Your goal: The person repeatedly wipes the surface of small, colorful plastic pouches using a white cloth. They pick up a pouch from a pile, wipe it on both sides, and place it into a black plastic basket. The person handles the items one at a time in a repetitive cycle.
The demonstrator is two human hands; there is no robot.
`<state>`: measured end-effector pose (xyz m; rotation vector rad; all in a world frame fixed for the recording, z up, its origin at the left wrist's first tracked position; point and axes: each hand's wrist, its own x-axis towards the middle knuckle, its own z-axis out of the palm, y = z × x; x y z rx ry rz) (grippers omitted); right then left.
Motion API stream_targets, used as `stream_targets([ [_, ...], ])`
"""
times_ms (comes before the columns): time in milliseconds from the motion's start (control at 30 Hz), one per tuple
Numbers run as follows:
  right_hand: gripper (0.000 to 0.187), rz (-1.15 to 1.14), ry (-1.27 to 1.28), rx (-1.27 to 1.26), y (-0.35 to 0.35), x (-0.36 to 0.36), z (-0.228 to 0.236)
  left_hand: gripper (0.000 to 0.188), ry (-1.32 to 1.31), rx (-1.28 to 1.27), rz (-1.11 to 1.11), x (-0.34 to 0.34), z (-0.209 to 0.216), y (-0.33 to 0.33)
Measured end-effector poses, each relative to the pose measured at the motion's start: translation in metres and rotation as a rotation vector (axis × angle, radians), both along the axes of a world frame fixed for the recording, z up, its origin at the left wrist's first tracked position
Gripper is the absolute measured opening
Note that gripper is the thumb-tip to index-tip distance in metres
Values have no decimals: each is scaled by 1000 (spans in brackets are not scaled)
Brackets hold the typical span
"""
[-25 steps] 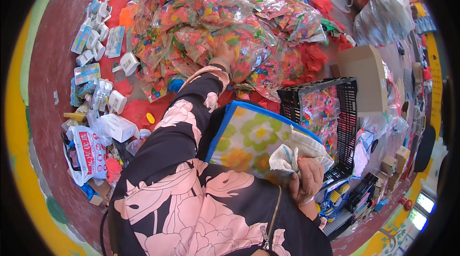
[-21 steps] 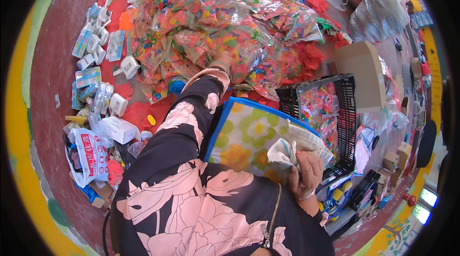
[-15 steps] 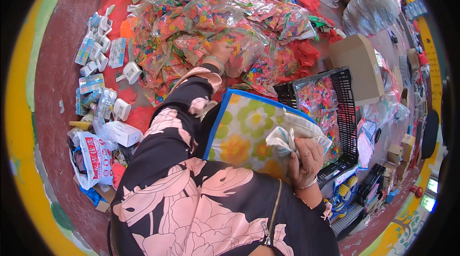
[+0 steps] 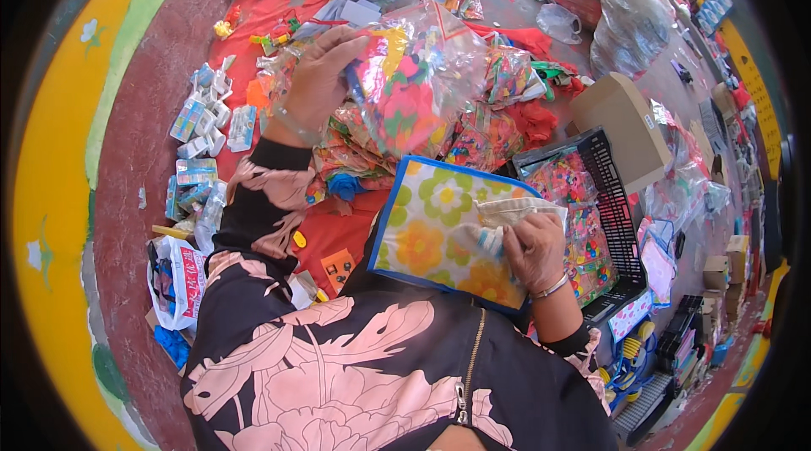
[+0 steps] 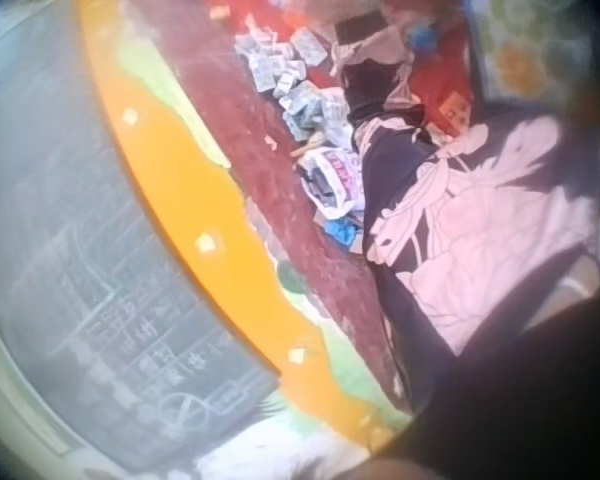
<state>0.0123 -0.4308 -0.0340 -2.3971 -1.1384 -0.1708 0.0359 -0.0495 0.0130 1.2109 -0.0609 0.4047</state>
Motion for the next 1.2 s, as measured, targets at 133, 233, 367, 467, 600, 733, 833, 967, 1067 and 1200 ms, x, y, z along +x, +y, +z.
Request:
stream_targets([
  [133, 40, -190, -10, 227, -4, 2, 40, 13, 13, -261, -91, -44, 30, -41],
  [233, 46, -240, 75, 234, -19, -2, 85, 17, 107, -300, -148, -60, 25, -64],
  [367, 54, -98, 131, -211, -42, -5, 123, 15, 153, -374, -304, -66, 7, -87],
  [467, 61, -255, -140, -361, -34, -12, 112, 16, 212, -415, -402, -68, 6, -112],
  [600, 48, -239, -171, -371, -31, -11, 94, 19, 269, -401, -468, -78, 8, -140],
  [733, 43, -206, -271, -223, -36, -11, 76, 25, 357, -436, -555, -80, 0, -148],
  [833, 49, -235, -256, -192, -39, -15, 70, 13, 482, -554, -465, -86, 8, -156],
  [967, 61, -266, -111, -266, -38, -27, 73, 14, 489, -597, -478, -86, -5, -154],
  [1067, 68, -283, 217, -108, -37, -29, 85, 10, 405, -452, -385, -93, 6, -166],
  [1200, 53, -403, 126, -168, -27, -26, 87, 3, 184, -93, -484, -101, 11, -182],
])
